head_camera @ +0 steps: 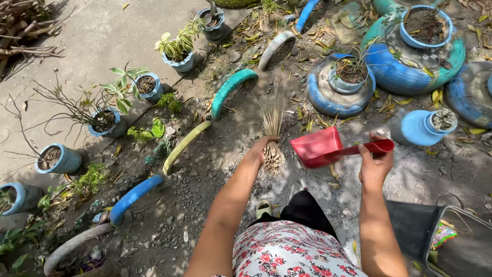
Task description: The person sweeps leaves and debris from a yard area using a broom and a dustpan, eventually dumping the collected waste into a trash bin.
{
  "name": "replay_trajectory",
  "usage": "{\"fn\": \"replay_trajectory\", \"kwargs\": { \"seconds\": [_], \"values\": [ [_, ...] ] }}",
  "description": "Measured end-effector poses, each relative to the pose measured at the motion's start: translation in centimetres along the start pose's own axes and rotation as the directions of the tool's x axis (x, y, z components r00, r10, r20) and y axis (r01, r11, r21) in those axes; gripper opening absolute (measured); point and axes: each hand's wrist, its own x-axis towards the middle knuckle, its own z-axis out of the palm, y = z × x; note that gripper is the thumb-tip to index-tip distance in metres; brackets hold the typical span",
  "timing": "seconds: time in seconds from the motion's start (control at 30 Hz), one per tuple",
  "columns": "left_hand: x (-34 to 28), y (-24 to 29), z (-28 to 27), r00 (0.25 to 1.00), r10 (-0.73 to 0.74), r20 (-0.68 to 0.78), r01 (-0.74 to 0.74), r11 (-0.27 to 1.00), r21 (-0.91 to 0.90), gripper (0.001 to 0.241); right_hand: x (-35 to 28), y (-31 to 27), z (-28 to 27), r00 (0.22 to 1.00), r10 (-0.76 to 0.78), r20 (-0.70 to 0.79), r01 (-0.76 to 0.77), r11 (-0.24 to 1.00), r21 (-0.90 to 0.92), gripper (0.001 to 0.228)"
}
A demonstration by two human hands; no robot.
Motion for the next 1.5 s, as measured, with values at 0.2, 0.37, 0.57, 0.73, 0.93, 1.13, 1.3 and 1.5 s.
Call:
{"fn": "replay_trajectory", "kwargs": {
  "seconds": [0.2, 0.37, 0.57, 0.73, 0.93, 1.13, 1.3, 1.5],
  "values": [
    [2.7, 5.5, -3.2, 0.984, -0.175, 0.017, 0.176, 0.969, -0.174, 0.014, 6.2, 3.2, 7.6, 0.987, 0.049, 0.153, -0.069, 0.989, 0.130, 0.053],
    [5.0, 9.4, -7.4, 0.972, -0.150, 0.179, 0.213, 0.884, -0.416, 0.013, 12.7, 8.9, 14.7, 0.938, 0.015, 0.348, -0.081, 0.981, 0.176, 0.050],
    [2.5, 12.3, -7.1, 0.979, 0.149, -0.136, -0.198, 0.838, -0.509, 0.018, 19.7, 15.0, 25.2, 0.814, -0.068, 0.577, 0.001, 0.993, 0.116, 0.050],
    [-1.1, 13.7, -7.9, 0.902, 0.086, -0.422, -0.293, 0.842, -0.454, 0.020, 21.1, 17.5, 33.2, 0.713, 0.020, 0.701, 0.053, 0.995, -0.082, 0.054],
    [-5.9, 17.4, -17.7, 0.864, 0.045, -0.502, -0.228, 0.923, -0.310, 0.014, 18.7, 18.2, 41.6, 0.634, 0.025, 0.773, 0.018, 0.999, -0.047, 0.053],
    [-1.2, 25.1, -28.7, 0.915, -0.013, -0.403, -0.193, 0.864, -0.466, 0.018, 16.7, 19.3, 48.0, 0.711, 0.033, 0.702, 0.096, 0.985, -0.144, 0.050],
    [5.1, 30.3, -30.2, 0.931, -0.185, -0.315, 0.056, 0.925, -0.376, 0.019, 13.3, 20.3, 53.6, 0.772, 0.120, 0.624, 0.044, 0.969, -0.241, 0.050],
    [-3.8, 38.1, -35.9, 0.970, -0.164, -0.180, 0.169, 0.985, 0.016, 0.016, 12.1, 21.1, 56.0, 0.859, 0.176, 0.480, -0.009, 0.944, -0.330, 0.053]
  ]
}}
